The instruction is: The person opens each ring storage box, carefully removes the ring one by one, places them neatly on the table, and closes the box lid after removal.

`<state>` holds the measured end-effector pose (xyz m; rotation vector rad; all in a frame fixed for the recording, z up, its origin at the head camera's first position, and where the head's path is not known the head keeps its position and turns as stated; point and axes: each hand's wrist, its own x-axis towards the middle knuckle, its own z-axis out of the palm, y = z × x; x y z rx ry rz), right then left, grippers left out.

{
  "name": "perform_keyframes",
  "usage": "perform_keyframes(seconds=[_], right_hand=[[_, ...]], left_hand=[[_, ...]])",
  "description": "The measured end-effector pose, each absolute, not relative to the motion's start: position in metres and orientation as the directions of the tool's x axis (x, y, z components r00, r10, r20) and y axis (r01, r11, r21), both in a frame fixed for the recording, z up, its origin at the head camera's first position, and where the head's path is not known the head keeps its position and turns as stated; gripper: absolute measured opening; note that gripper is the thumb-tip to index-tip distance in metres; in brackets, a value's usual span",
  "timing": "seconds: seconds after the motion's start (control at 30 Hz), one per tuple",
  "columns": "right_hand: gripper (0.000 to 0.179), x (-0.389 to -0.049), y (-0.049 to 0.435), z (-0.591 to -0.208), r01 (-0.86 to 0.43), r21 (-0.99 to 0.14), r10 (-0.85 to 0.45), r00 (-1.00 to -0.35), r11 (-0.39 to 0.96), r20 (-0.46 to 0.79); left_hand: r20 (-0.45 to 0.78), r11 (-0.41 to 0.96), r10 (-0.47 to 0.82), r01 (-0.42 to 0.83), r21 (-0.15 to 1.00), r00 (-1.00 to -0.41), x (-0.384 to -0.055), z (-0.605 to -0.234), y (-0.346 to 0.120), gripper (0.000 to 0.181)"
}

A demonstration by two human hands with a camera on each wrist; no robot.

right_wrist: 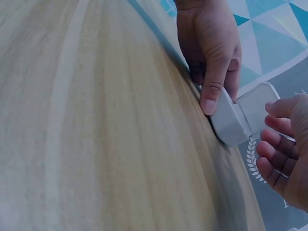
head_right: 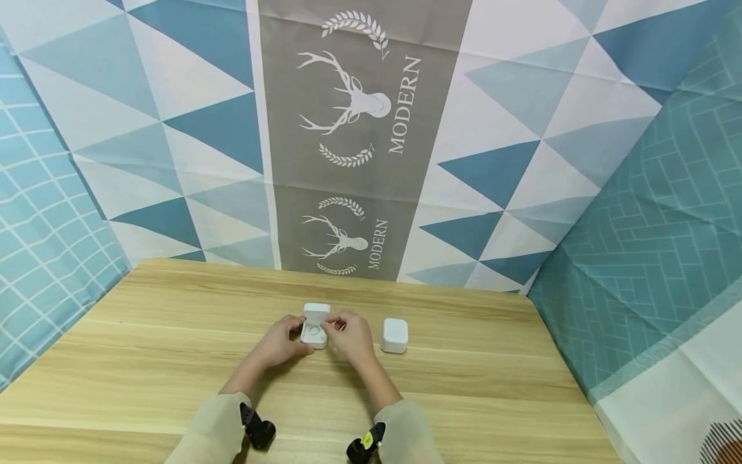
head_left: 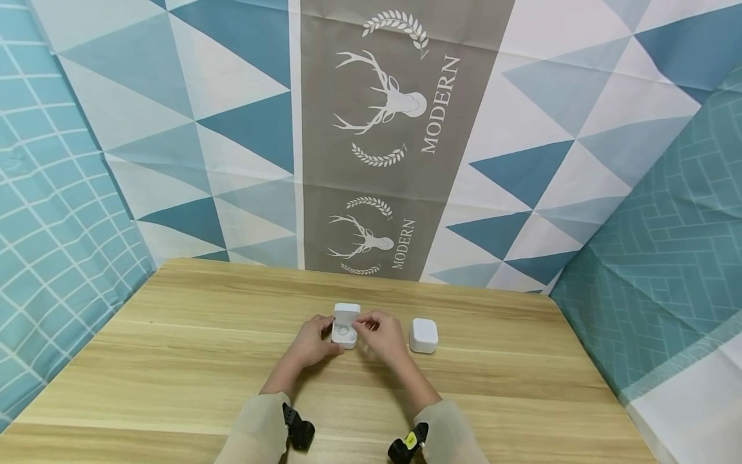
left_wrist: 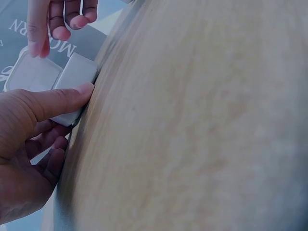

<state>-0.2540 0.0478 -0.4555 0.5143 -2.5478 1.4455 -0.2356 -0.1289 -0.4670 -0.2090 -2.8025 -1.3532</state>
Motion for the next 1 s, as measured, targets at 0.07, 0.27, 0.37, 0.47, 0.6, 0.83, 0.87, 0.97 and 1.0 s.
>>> perform_keyframes(seconds=[0.07,0.27,0.37,0.47,0.6,0.83,0.87,0.97,1.0], right_hand=[[0.013,-0.253,0.047,-0.457,-0.375,-0.792,-0.216,-0.927,0.482,0.308],[0.013,-0.250,0.044,-0.459,-0.343,-0.799,-0.215,-0.939,0.495,0.270],[0.013,-0.250,0.043,-0.460,-0.335,-0.801,-0.218,-0.941,0.496,0.259],[0.012,-0.251,0.042,-0.461,-0.331,-0.795,-0.220,-0.942,0.508,0.252],[0.012,-0.251,0.040,-0.464,-0.330,-0.779,-0.222,-0.943,0.534,0.247],[0.012,-0.250,0.037,-0.464,-0.325,-0.754,-0.219,-0.945,0.570,0.242],[0.012,-0.250,0.037,-0.464,-0.325,-0.751,-0.219,-0.945,0.574,0.242],[0.012,-0.251,0.036,-0.465,-0.324,-0.745,-0.216,-0.946,0.583,0.243],[0.012,-0.251,0.036,-0.465,-0.323,-0.744,-0.214,-0.946,0.585,0.242]], left_hand=[[0.082,0.614,0.112,0.134,0.778,-0.990,-0.235,-0.467,-0.129,0.068],[0.074,0.617,0.112,0.127,0.777,-0.991,-0.235,-0.465,-0.128,0.069],[0.069,0.615,0.106,0.120,0.779,-0.992,-0.235,-0.465,-0.128,0.069],[0.068,0.616,0.108,0.121,0.778,-0.992,-0.234,-0.465,-0.128,0.069],[0.073,0.614,0.109,0.125,0.780,-0.991,-0.235,-0.467,-0.128,0.068],[0.083,0.613,0.109,0.133,0.779,-0.991,-0.235,-0.468,-0.128,0.069],[0.082,0.614,0.109,0.132,0.778,-0.991,-0.235,-0.469,-0.128,0.069],[0.079,0.616,0.111,0.131,0.777,-0.991,-0.235,-0.468,-0.128,0.069],[0.077,0.616,0.111,0.130,0.777,-0.991,-0.235,-0.468,-0.128,0.069]])
